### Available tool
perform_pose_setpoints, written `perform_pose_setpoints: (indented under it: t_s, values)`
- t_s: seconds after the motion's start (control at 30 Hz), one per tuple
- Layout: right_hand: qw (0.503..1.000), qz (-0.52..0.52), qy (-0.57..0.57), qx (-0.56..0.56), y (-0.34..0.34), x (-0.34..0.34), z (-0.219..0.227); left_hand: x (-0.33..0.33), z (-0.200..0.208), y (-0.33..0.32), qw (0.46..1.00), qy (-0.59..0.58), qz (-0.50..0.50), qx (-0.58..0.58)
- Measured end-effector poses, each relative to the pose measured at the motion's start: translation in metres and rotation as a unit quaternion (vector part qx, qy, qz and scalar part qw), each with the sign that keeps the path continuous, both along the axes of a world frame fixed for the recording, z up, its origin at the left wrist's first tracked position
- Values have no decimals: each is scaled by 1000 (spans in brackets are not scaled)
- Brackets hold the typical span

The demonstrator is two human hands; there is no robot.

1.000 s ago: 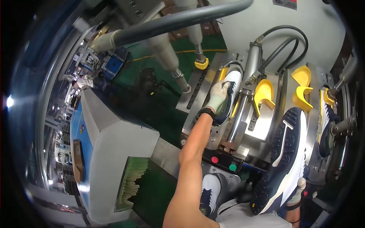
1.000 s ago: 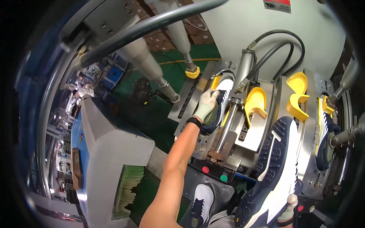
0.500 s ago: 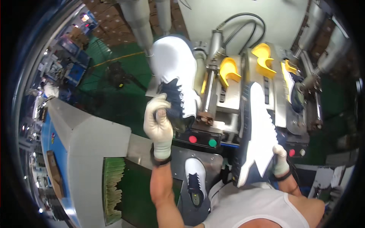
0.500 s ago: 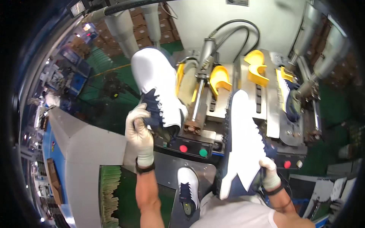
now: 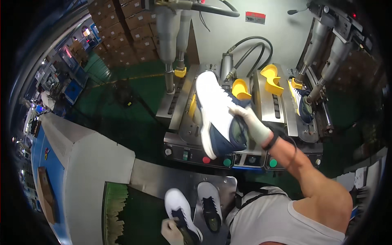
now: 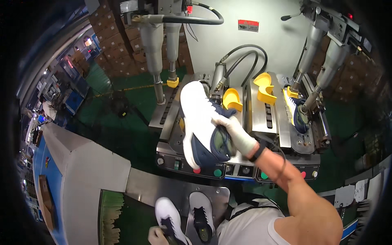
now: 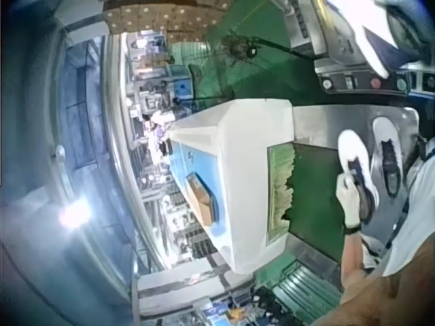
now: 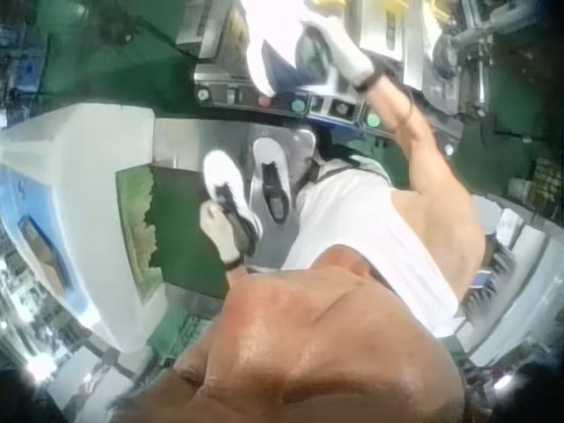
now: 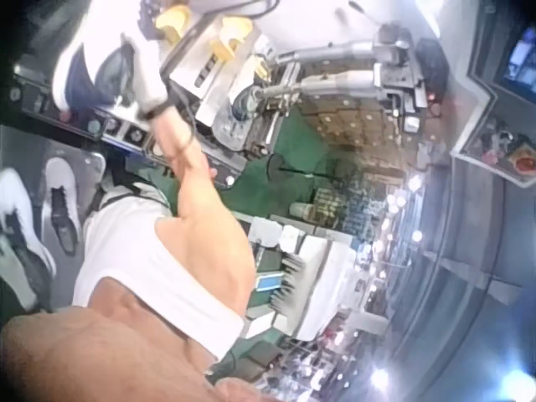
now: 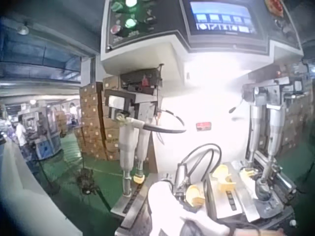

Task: Operate a shoe-lasting machine to shape and heat sneakers.

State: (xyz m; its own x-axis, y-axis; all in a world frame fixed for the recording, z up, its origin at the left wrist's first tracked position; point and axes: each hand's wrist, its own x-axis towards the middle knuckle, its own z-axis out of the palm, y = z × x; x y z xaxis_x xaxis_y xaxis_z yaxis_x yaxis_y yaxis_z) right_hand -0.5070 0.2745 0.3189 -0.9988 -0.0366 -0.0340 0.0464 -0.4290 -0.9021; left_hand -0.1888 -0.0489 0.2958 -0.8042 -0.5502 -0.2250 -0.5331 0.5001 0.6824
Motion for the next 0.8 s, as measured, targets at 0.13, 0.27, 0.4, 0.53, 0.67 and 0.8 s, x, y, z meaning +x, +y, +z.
perform_pose_setpoints:
  t_s: [0.13,0.27,0.4,0.53,0.67,0.8]
  values:
    - [990,36,-118,65,-30,-111,-15,74,-84,-10,995,4,75,61]
    - [976,7,-199,93,-55,-169,-1,108,-135,-11,985,-13,99,142]
    - [947,-13,-159,278,-70,-208,-13,115,-141,-8,975,-20,153,162]
    - [914,51,-116,384,-65,-256,-46,122,-203,7,943,-3,216,254]
    - [828,156,-101,529,-46,-320,-71,138,-219,23,975,20,191,114]
    - [775,156,-174,588,-7,-362,-68,142,-247,31,974,103,199,40]
